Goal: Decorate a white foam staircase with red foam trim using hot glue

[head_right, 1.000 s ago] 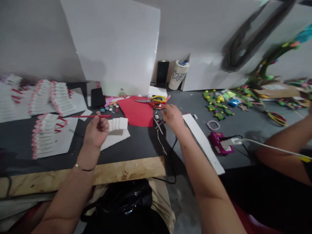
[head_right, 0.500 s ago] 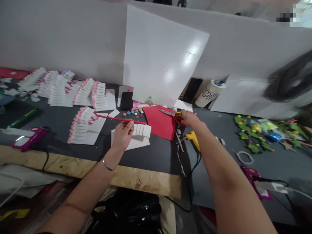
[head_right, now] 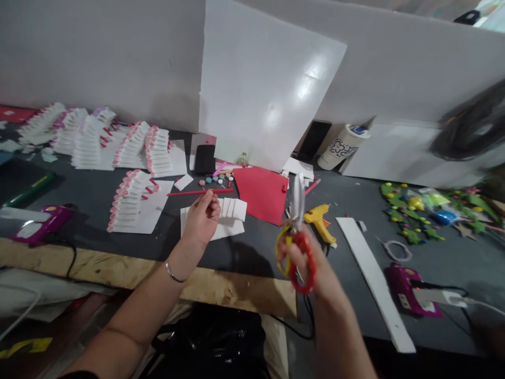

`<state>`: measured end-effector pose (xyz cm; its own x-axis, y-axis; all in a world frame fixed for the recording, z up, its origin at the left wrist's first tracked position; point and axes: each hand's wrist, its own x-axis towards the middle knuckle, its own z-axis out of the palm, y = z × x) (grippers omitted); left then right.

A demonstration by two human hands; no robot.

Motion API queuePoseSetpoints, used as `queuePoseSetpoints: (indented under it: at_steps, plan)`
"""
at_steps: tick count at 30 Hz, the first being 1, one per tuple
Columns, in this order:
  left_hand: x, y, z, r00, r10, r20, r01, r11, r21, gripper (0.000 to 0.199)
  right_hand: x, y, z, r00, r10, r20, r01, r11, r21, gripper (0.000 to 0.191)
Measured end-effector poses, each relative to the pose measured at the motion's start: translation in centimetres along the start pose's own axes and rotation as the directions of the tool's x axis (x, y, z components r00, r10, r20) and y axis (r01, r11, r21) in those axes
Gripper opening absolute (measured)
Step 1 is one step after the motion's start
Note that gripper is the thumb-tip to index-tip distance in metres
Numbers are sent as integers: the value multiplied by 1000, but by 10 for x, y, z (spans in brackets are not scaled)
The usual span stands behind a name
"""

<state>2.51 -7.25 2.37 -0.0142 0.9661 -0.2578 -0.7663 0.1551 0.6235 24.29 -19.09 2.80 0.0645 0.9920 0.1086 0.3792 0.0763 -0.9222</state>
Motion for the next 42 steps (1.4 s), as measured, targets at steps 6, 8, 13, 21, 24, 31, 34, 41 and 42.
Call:
queuePoseSetpoints:
  at_steps: [6,8,13,21,24,31,34,41,42]
  plan:
    - [-27,2,13,1000,-14,2,14,1000,-5,31,-38,-17,63,999,47,3,-46,987,-156,46]
    - [-36,1,17,998,-54,-31,53,998,-15,30,-33,-20,71,1000,17,-23,-22,976,-217,46]
    - [-48,-8,24,988,-118,-99,113,992,-58,33,-25,-22,78,999,-23,-29,14,963,-270,48]
    - [-50,-23,24,983,-152,-104,146,988,-58,30,-23,-23,78,999,-29,-17,24,969,-244,46]
    - [-52,-25,25,981,-161,-104,155,986,-63,30,-23,-23,78,999,-33,-18,28,969,-246,48]
    - [-56,-26,27,981,-155,-112,150,987,-54,32,-26,-25,77,999,-29,-40,16,958,-285,50]
    - [-56,-27,26,980,-148,-131,142,988,-56,32,-26,-27,76,999,-17,-30,7,954,-298,50]
    - [-57,-26,27,984,-159,-79,153,985,-84,30,-29,-25,77,999,26,-34,-33,971,-238,58]
    - [-56,-25,27,982,-172,-81,163,981,-104,29,-29,-23,76,999,34,-35,-41,973,-228,59]
